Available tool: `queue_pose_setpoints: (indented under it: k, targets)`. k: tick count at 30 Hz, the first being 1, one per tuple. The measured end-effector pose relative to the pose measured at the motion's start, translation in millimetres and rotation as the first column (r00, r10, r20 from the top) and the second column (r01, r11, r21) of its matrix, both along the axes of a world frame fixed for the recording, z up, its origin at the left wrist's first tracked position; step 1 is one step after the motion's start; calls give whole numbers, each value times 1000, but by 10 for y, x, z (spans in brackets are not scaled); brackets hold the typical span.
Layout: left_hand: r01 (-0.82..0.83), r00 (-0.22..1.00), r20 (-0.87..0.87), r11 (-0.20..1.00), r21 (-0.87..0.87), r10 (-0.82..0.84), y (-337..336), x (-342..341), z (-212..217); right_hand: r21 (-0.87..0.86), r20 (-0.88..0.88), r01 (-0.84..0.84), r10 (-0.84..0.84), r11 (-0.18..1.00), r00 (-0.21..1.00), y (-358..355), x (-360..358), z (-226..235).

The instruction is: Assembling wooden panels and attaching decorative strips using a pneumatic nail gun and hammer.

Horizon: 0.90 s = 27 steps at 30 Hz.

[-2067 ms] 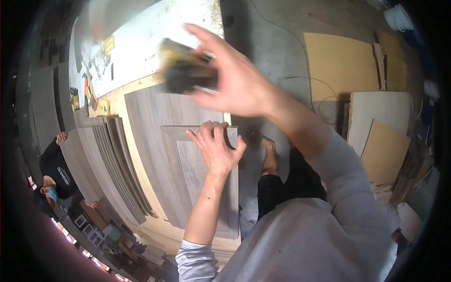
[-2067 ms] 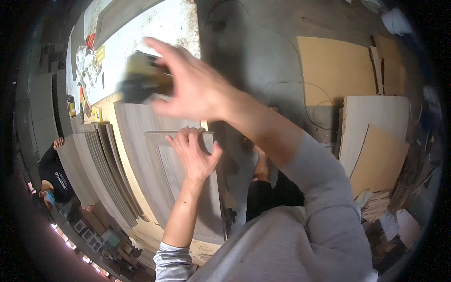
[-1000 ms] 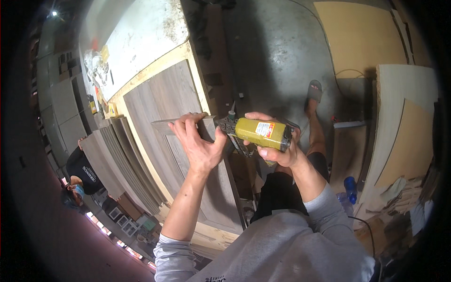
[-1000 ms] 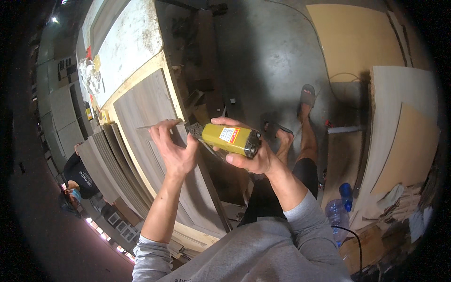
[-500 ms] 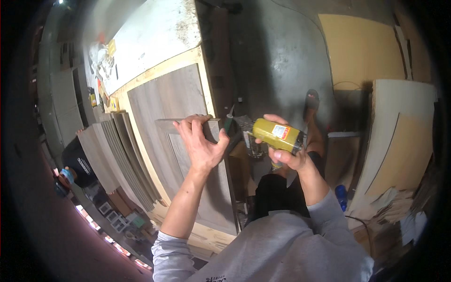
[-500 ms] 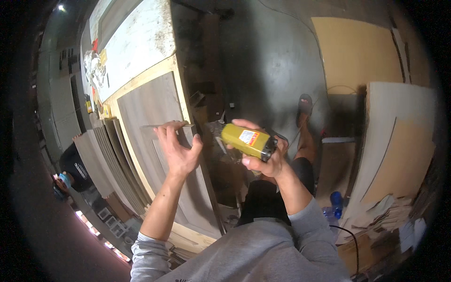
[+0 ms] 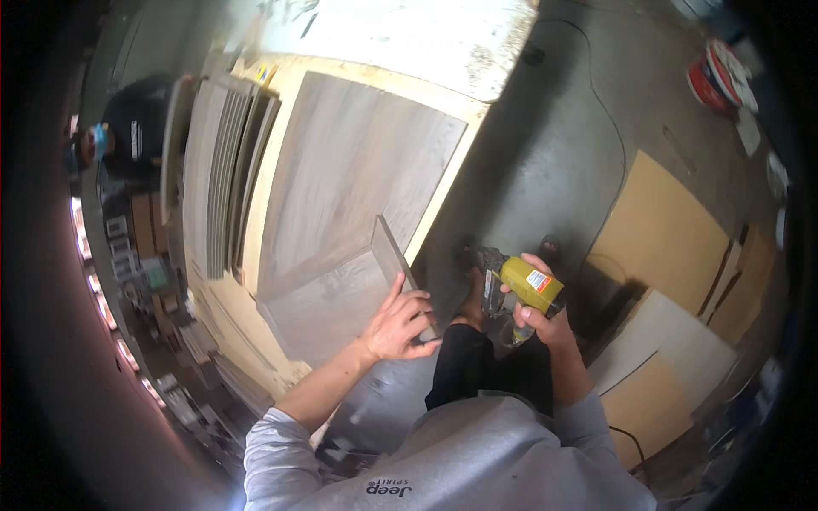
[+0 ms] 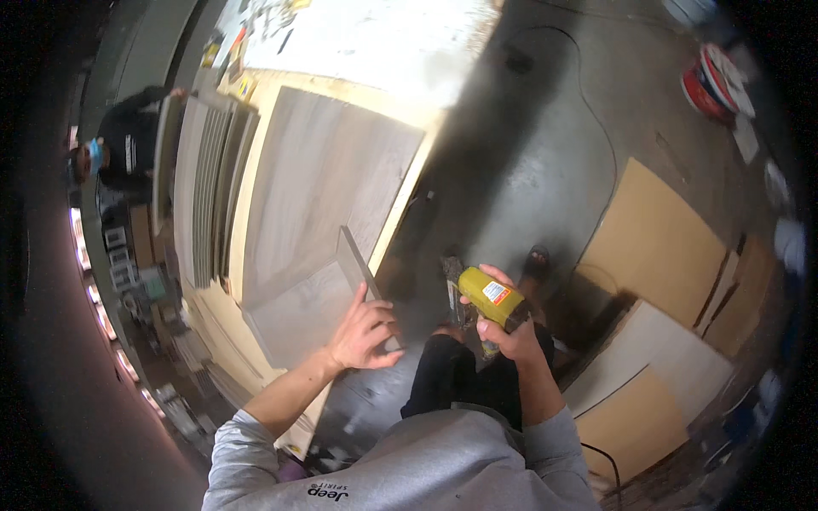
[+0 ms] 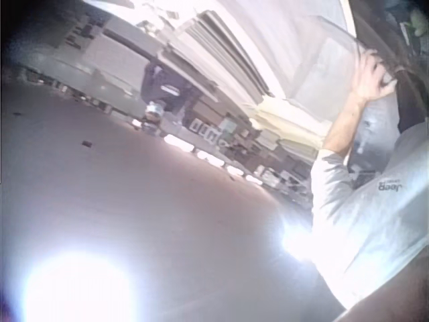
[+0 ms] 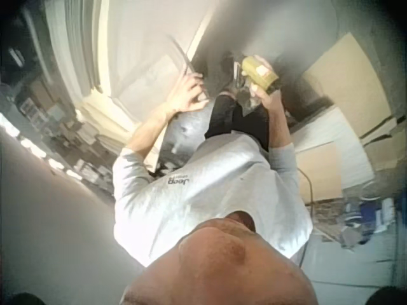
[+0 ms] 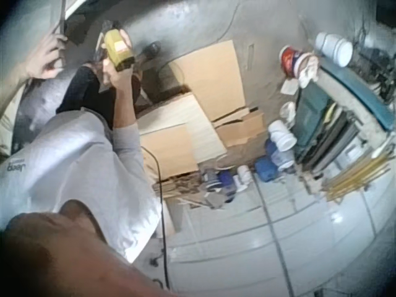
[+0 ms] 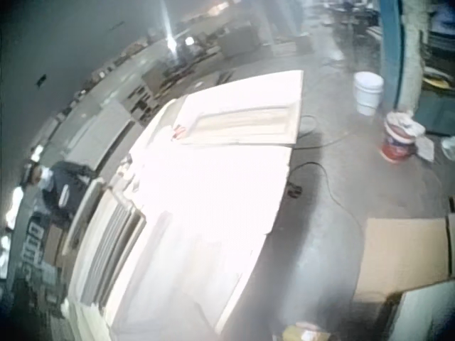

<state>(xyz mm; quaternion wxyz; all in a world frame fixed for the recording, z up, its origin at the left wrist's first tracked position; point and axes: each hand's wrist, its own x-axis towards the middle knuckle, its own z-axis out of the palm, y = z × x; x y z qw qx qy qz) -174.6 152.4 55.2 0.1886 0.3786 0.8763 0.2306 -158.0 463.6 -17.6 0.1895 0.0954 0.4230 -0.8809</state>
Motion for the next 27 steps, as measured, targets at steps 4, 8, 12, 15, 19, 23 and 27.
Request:
queue_pose_setpoints:
  k: [4, 8, 12, 15, 19, 23, 27]
  targets:
    - [-768, 630, -275, 636, -79, 727, 299, -32, 94, 25, -27, -137, 138, 990, 990, 99, -73, -7]
    - [-889, 433, -404, 455, -45, 806, 210, -456, -81, 39, -19, -198, 199, 979, 980, 12, -168, -2]
    - [-890, 439, -384, 452, -62, 812, 118, -526, -176, -70, 2, -278, 278, 958, 960, -12, -206, 8]
    - [-897, 426, -382, 438, -61, 820, 79, -548, -228, -76, 45, -268, 272, 960, 961, -143, -243, 19]
    - [-842, 518, -353, 538, -46, 779, -70, -509, -250, -75, 65, -247, 252, 966, 966, -269, -221, -3]
    - [-781, 585, -345, 624, 4, 734, -255, -473, -334, -116, 64, -270, 278, 956, 958, -315, -180, -29]
    - [-792, 569, -354, 611, 8, 742, -285, -456, -364, -117, 55, -255, 263, 960, 963, -366, -153, -51]
